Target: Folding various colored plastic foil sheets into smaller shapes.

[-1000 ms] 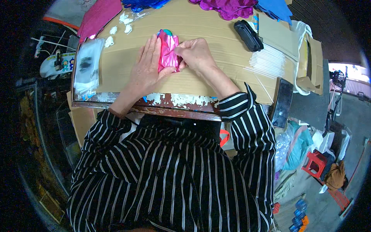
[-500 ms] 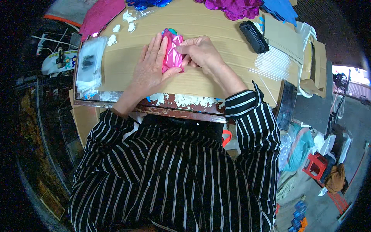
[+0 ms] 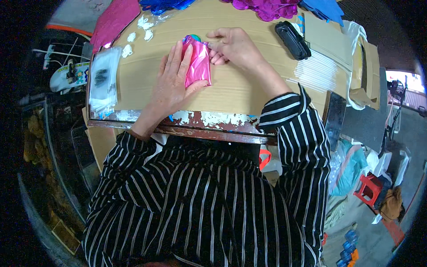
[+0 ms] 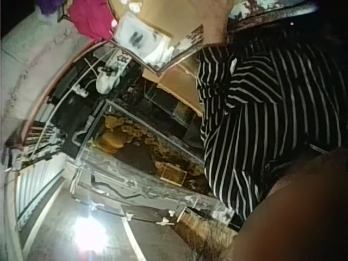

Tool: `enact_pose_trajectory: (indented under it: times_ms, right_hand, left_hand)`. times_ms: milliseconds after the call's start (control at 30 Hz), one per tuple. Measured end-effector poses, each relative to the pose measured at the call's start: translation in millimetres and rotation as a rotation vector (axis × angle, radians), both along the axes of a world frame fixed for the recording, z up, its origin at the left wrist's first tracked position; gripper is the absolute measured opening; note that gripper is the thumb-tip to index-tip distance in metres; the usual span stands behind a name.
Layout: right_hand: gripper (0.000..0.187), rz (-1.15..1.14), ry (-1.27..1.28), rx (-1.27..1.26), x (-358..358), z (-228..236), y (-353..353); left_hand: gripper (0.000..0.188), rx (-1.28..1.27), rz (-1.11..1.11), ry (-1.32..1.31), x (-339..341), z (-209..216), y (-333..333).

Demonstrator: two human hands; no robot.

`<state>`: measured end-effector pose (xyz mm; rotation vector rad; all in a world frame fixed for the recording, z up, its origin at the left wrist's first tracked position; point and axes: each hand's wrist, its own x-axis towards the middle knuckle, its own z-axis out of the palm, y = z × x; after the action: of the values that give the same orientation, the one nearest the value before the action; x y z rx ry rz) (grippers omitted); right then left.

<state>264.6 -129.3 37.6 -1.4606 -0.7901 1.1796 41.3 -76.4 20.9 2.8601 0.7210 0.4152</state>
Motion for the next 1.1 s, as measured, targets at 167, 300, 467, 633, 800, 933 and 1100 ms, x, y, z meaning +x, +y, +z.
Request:
enact_pose_trajectory:
  times_ms: [167, 300, 467, 633, 800, 933, 1100]
  right_hand:
    - [0.020, 0.266, -0.124, -0.164, 20, 11, 20]
    - [0.016, 0.377, -0.208, -0.211, 29, 14, 33]
    - [0.015, 0.490, -0.303, -0.207, 31, 10, 53]
    - [0.017, 0.500, -0.375, -0.194, 24, -9, 73]
    - [0.014, 0.412, -0.258, -0.266, 19, 4, 56]
    - [0.016, 0.238, -0.091, -0.252, 16, 17, 33]
    - [0.024, 0.246, -0.170, -0.328, 11, 18, 16]
  left_hand:
    - [0.095, 0.006, -0.015, -0.014, -1, 1, 2]
    - [0.089, -0.001, -0.043, -0.025, 2, 0, 2]
    - [0.082, 0.013, -0.051, 0.000, 0, 4, 1]
    - [0.082, -0.006, -0.061, 0.018, 3, 6, 1]
    - [0.081, -0.054, -0.043, 0.041, 0, 9, -1]
    - [0.083, -0.033, -0.036, 0.020, 2, 4, 1]
    - [0.088, 0.011, -0.032, -0.025, 2, -2, 1]
